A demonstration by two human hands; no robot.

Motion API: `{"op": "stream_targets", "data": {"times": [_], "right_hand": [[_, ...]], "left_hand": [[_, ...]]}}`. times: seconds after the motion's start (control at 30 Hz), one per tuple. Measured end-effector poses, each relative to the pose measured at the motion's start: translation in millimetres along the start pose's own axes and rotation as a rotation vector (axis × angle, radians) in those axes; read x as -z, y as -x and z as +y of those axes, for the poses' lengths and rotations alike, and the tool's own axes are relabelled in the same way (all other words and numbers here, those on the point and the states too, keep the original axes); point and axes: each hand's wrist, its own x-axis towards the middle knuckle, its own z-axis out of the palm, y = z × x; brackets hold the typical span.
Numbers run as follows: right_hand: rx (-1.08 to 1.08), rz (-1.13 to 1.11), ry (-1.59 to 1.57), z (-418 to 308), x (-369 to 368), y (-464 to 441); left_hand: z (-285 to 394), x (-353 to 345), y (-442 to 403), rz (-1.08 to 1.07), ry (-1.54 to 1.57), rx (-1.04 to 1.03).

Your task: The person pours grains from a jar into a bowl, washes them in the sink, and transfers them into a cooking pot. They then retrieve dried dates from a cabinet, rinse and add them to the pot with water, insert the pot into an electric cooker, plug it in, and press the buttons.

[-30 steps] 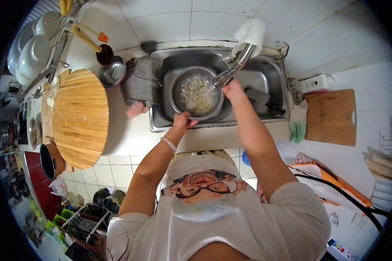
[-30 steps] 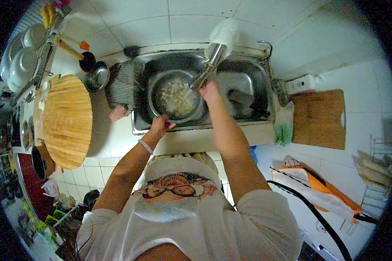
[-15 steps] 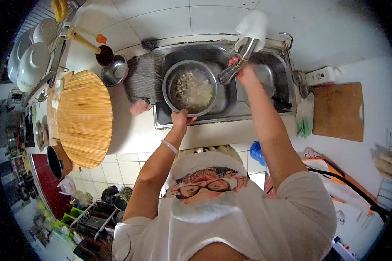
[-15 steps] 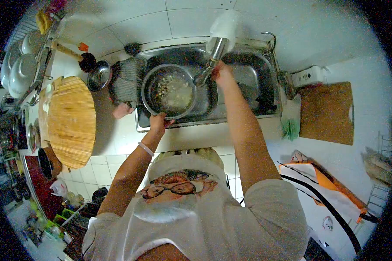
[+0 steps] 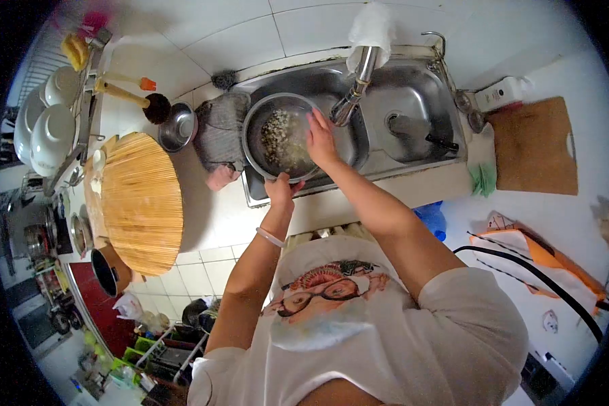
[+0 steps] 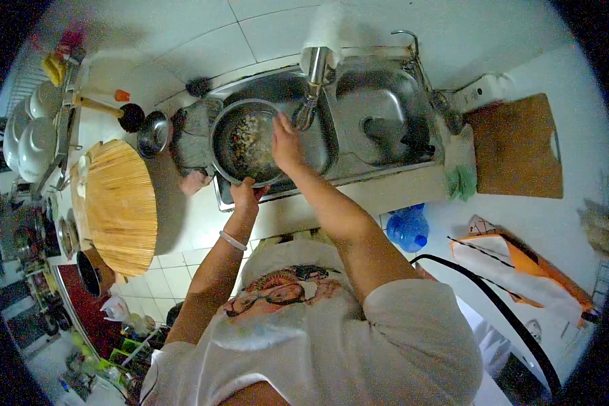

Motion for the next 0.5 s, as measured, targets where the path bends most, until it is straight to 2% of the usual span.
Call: {"op": "stream_targets", "data": {"times": [0.13,0.2,0.3,0.4,0.5], "right_hand": [[-0.017,-0.055,0.022,1.3,-10.1,-2.7],[0.002,-0.092,0.018,-0.7,-9.3,-3.5],[0.002,-0.075,0.026,-4.9,-14.0,-5.3],[-0.015,-0.135,-0.002,-9.3,-13.1,-4.1],[-0.005,-0.099,0.012,-12.3,-15.2,-1.7]], "left_hand": [[7.3,-4.9,3.9,0.001,-0.018,0.005],[6.0,-6.0,1.1,0.118,-0.030,0.015],[6.4,-3.6,1.0,0.042,-0.001,0.001],[7.4,-3.2,-0.2,0.047,-0.016,-0.017],[10.7,-4.4,2.0,0.052,-0.046,-0.028]]}}
